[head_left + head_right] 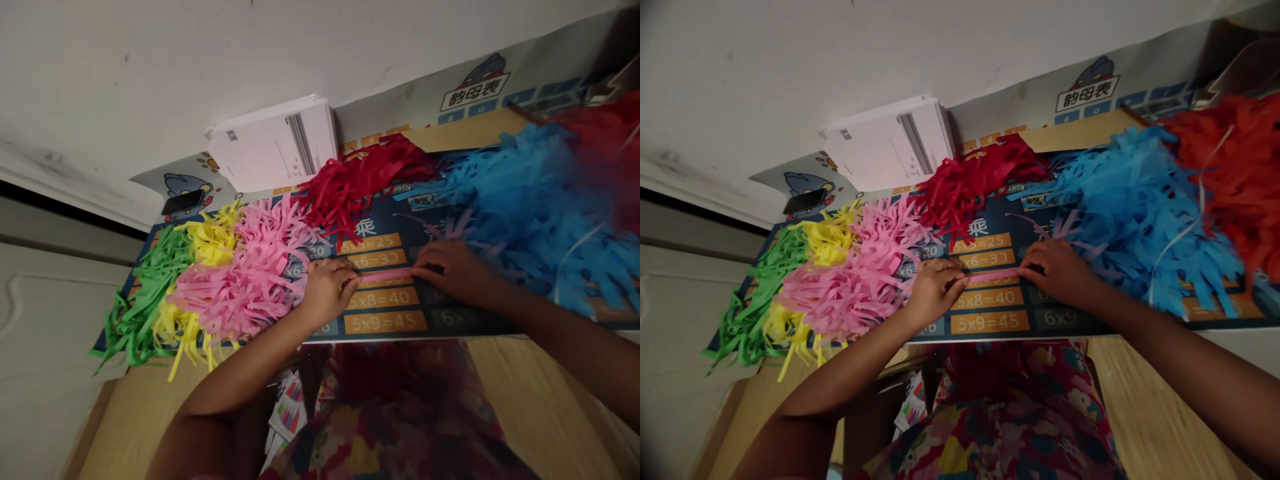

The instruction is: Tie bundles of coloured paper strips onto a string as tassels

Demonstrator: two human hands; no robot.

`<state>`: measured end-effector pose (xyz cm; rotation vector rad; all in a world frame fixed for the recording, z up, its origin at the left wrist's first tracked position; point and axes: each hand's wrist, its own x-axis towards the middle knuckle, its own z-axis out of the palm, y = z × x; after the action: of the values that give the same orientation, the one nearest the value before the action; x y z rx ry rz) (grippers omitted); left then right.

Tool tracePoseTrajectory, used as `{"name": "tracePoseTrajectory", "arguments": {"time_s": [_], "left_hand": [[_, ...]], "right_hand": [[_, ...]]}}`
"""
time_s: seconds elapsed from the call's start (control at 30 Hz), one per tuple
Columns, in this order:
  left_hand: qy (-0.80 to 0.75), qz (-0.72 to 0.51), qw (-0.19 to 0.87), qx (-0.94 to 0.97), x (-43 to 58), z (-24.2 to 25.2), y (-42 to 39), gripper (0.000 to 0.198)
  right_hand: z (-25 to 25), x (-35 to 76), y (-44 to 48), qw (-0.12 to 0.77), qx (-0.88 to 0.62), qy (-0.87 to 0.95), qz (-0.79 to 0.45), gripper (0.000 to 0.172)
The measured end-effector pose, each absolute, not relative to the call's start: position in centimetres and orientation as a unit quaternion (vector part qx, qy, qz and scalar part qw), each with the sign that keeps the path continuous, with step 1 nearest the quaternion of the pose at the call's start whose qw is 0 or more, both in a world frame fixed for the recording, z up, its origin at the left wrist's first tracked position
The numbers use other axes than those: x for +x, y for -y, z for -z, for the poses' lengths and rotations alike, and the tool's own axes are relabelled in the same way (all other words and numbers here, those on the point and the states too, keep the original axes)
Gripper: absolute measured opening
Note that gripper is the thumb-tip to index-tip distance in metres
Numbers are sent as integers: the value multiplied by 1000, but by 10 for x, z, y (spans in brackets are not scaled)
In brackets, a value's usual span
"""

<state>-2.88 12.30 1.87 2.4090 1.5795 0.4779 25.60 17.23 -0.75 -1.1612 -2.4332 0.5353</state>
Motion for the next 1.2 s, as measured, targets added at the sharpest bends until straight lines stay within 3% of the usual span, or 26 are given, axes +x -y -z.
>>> {"name": "tracePoseTrajectory", "arguments": {"time_s": [0.17, 0.37, 0.5, 0.7, 0.83, 1.0, 1.2], "left_hand": [[-557, -141, 133, 808, -23, -24, -129, 15], [-570, -74, 129, 808, -22, -27, -134, 14], [-496, -107, 23, 861, -20, -28, -131, 17], [-347, -97, -163, 919, -6, -33, -122, 27], [-337, -97, -186, 918, 0, -29, -123, 29], [-336, -135, -209, 908, -1, -13, -133, 21], [-342, -144, -196, 908, -9, -6, -127, 22]], "right_hand": [[4, 251, -177, 154, -445, 858, -204, 19], [-9, 242, -179, 90, -488, 852, -166, 19], [-22, 233, -169, 119, -436, 891, -42, 7], [-23, 220, -154, 147, -239, 954, 105, 16], [-20, 216, -159, 112, -242, 958, 103, 15], [-19, 210, -164, 164, -297, 938, 64, 14], [-15, 213, -155, 146, -267, 944, 126, 20]]}}
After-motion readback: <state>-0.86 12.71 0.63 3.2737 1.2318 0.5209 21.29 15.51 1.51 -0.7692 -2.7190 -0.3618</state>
